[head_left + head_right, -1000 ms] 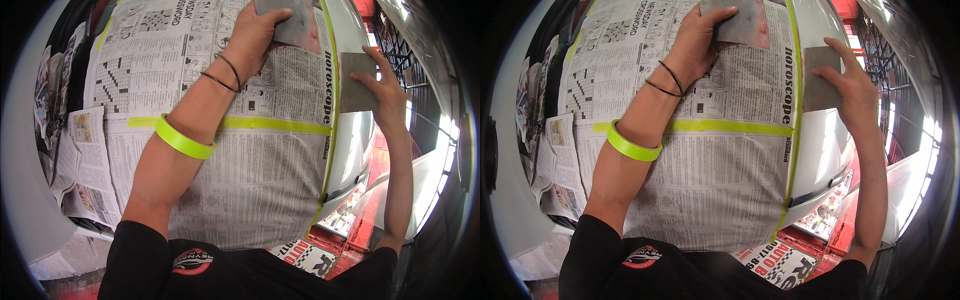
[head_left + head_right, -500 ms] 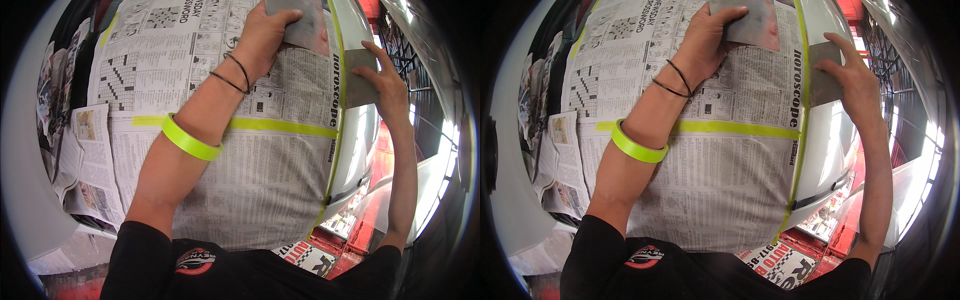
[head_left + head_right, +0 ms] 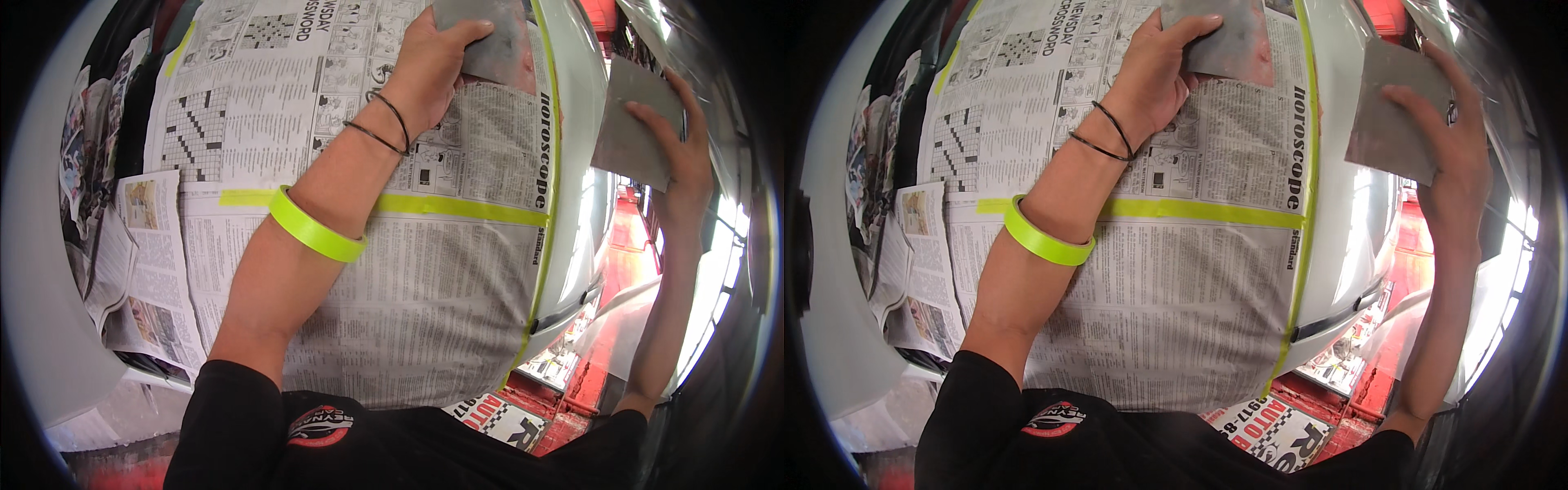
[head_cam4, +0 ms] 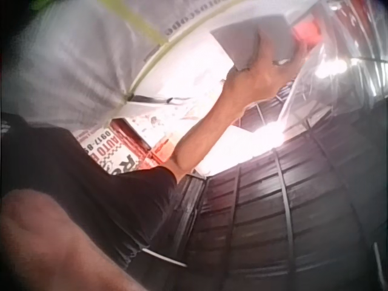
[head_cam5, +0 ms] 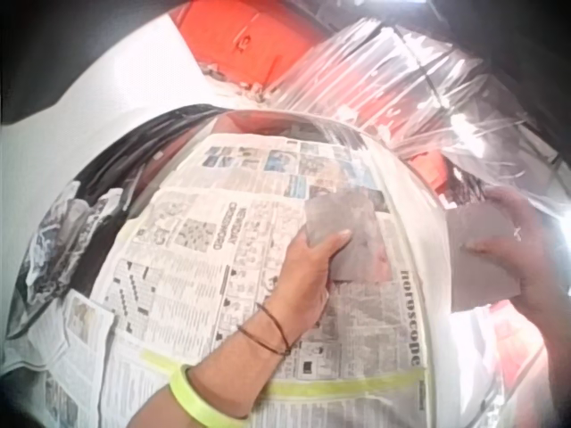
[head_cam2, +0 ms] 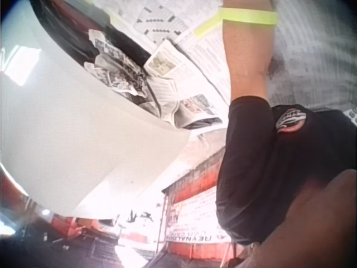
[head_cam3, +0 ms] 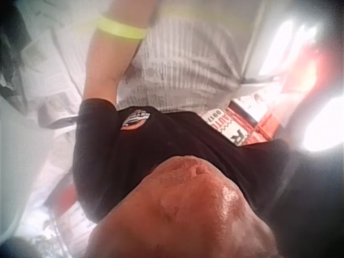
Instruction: The person walks through a garage holding sandpaper, then sands the roof of a white car that is partially covered with newspaper and masking tape. The person uses both hands to rub the sandpaper over the roof surface in repetitive strokes.
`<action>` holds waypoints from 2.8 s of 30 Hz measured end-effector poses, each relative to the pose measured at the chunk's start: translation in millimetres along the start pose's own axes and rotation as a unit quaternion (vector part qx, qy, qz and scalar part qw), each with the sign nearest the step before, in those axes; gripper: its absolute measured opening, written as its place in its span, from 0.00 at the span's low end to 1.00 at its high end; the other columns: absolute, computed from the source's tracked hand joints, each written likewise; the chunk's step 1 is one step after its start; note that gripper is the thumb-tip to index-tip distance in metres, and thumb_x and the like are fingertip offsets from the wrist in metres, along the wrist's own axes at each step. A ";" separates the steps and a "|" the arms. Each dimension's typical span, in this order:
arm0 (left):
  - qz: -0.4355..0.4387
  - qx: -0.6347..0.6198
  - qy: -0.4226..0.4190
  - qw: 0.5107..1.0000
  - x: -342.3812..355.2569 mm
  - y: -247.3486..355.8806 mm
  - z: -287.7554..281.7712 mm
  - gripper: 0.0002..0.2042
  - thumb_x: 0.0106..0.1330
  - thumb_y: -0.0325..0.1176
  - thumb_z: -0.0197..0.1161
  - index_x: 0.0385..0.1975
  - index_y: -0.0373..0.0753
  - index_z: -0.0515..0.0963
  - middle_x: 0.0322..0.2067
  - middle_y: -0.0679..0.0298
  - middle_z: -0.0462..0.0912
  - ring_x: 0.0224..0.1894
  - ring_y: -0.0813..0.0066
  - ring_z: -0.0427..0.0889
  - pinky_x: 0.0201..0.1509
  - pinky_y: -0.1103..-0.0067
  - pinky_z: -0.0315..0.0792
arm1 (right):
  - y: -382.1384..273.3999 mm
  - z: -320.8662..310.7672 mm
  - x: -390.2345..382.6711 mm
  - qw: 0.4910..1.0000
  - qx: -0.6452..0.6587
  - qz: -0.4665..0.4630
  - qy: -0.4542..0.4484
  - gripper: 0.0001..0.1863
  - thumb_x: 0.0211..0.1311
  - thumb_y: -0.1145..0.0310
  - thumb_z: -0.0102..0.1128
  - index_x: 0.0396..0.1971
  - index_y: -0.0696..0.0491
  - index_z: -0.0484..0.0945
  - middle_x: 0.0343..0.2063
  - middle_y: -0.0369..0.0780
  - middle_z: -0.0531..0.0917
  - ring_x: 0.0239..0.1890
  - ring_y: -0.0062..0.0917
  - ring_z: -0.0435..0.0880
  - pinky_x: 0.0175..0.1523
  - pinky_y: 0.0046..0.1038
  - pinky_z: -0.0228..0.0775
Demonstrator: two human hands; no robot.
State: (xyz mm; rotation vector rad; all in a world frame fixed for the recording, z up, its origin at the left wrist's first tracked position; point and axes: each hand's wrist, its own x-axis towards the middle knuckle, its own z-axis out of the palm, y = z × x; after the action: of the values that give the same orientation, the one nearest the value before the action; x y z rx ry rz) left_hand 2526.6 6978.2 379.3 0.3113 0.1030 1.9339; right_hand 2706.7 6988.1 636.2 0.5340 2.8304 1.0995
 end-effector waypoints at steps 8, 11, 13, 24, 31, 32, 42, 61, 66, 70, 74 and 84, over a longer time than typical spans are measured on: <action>-0.002 -0.029 0.037 0.999 -10.0 -24.0 23.7 0.19 0.75 0.32 0.57 0.62 0.33 0.67 0.52 0.53 0.81 0.52 0.59 0.87 0.49 0.67 0.90 | -4.7 0.5 -48.0 0.968 0.128 0.205 0.066 0.20 0.71 0.67 0.60 0.59 0.60 0.80 0.61 0.47 0.80 0.69 0.39 0.73 0.72 0.38 0.63; -0.025 -0.085 0.038 0.995 -21.8 -33.2 44.5 0.19 0.77 0.32 0.55 0.63 0.34 0.64 0.54 0.53 0.80 0.52 0.58 0.87 0.49 0.66 0.90 | -23.2 17.6 -76.8 0.854 0.250 0.448 0.083 0.19 0.76 0.68 0.55 0.59 0.63 0.77 0.58 0.47 0.81 0.64 0.36 0.76 0.70 0.34 0.65; -0.054 -0.119 0.052 0.990 -31.0 -35.7 59.5 0.19 0.78 0.32 0.54 0.64 0.34 0.63 0.55 0.53 0.79 0.52 0.59 0.87 0.50 0.66 0.90 | -41.6 26.3 -75.5 0.865 0.311 0.337 0.205 0.21 0.76 0.70 0.56 0.62 0.65 0.72 0.56 0.45 0.80 0.59 0.32 0.79 0.68 0.32 0.66; -0.036 -0.190 0.031 0.981 -51.5 -7.0 109.7 0.17 0.76 0.34 0.58 0.61 0.38 0.71 0.50 0.57 0.84 0.50 0.64 0.87 0.49 0.71 0.88 | -54.3 24.2 -87.2 0.955 0.254 0.112 0.104 0.23 0.68 0.89 0.50 0.60 0.59 0.78 0.59 0.51 0.79 0.62 0.41 0.80 0.66 0.38 0.74; 0.124 -0.191 0.036 0.973 -34.7 18.4 51.0 0.20 0.74 0.34 0.61 0.59 0.29 0.71 0.53 0.55 0.82 0.56 0.59 0.84 0.60 0.64 0.83 | -1.2 12.9 -103.3 0.599 0.578 0.473 0.287 0.19 0.75 0.60 0.61 0.52 0.59 0.71 0.44 0.43 0.83 0.43 0.29 0.87 0.47 0.30 0.81; 0.100 -0.176 0.060 0.977 -33.7 6.1 42.3 0.20 0.74 0.34 0.62 0.60 0.29 0.70 0.54 0.55 0.81 0.57 0.58 0.84 0.60 0.64 0.83 | 2.2 12.4 -103.1 0.598 0.609 0.445 0.271 0.16 0.75 0.60 0.62 0.50 0.57 0.74 0.41 0.39 0.82 0.37 0.24 0.85 0.40 0.27 0.79; 0.060 0.004 0.129 0.990 -36.6 -28.4 22.7 0.18 0.73 0.31 0.61 0.61 0.37 0.71 0.55 0.59 0.81 0.54 0.64 0.84 0.54 0.69 0.84 | 1.7 78.2 -128.7 0.588 0.661 0.462 -0.061 0.16 0.74 0.55 0.60 0.43 0.54 0.80 0.25 0.29 0.80 0.22 0.09 0.76 0.24 0.16 0.65; 0.058 -0.024 0.127 0.990 -36.8 -26.3 20.9 0.19 0.73 0.31 0.61 0.62 0.36 0.70 0.56 0.58 0.80 0.56 0.64 0.83 0.59 0.66 0.83 | 44.0 110.9 -74.1 0.682 0.563 0.458 -0.084 0.16 0.69 0.54 0.64 0.31 0.52 0.81 0.23 0.30 0.78 0.24 0.13 0.73 0.28 0.20 0.67; 0.065 -0.046 0.126 0.989 -36.5 -24.5 15.6 0.17 0.74 0.31 0.60 0.60 0.36 0.71 0.54 0.58 0.81 0.55 0.65 0.84 0.59 0.67 0.83 | 53.5 87.1 -61.5 0.686 0.573 0.445 -0.059 0.16 0.68 0.53 0.65 0.31 0.51 0.81 0.23 0.30 0.78 0.25 0.12 0.73 0.30 0.21 0.65; 0.071 -0.043 0.131 0.988 -38.5 -24.7 18.6 0.16 0.74 0.31 0.59 0.59 0.36 0.71 0.54 0.59 0.81 0.54 0.66 0.84 0.58 0.68 0.83 | 37.0 80.0 -90.4 0.675 0.559 0.475 -0.077 0.14 0.70 0.56 0.64 0.32 0.52 0.81 0.22 0.29 0.76 0.22 0.12 0.72 0.26 0.19 0.62; 0.073 -0.042 0.130 0.988 -37.3 -25.1 19.7 0.16 0.74 0.30 0.59 0.59 0.36 0.71 0.54 0.59 0.81 0.54 0.66 0.84 0.58 0.68 0.83 | 8.1 67.6 -102.0 0.678 0.552 0.482 -0.060 0.15 0.71 0.57 0.62 0.37 0.55 0.81 0.22 0.31 0.78 0.21 0.13 0.73 0.25 0.20 0.64; 0.072 -0.029 0.131 0.988 -39.1 -25.6 18.3 0.17 0.73 0.31 0.61 0.60 0.40 0.72 0.54 0.61 0.81 0.54 0.67 0.85 0.56 0.69 0.84 | -3.0 63.3 -94.2 0.727 0.502 0.463 -0.072 0.16 0.72 0.59 0.61 0.40 0.59 0.81 0.24 0.34 0.82 0.21 0.15 0.77 0.23 0.21 0.67</action>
State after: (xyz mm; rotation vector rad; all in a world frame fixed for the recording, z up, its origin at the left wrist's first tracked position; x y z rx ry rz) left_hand 2568.0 6950.4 384.8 0.0246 0.2016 2.1094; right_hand 2805.4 6995.0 580.6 2.0815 2.6892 -0.7054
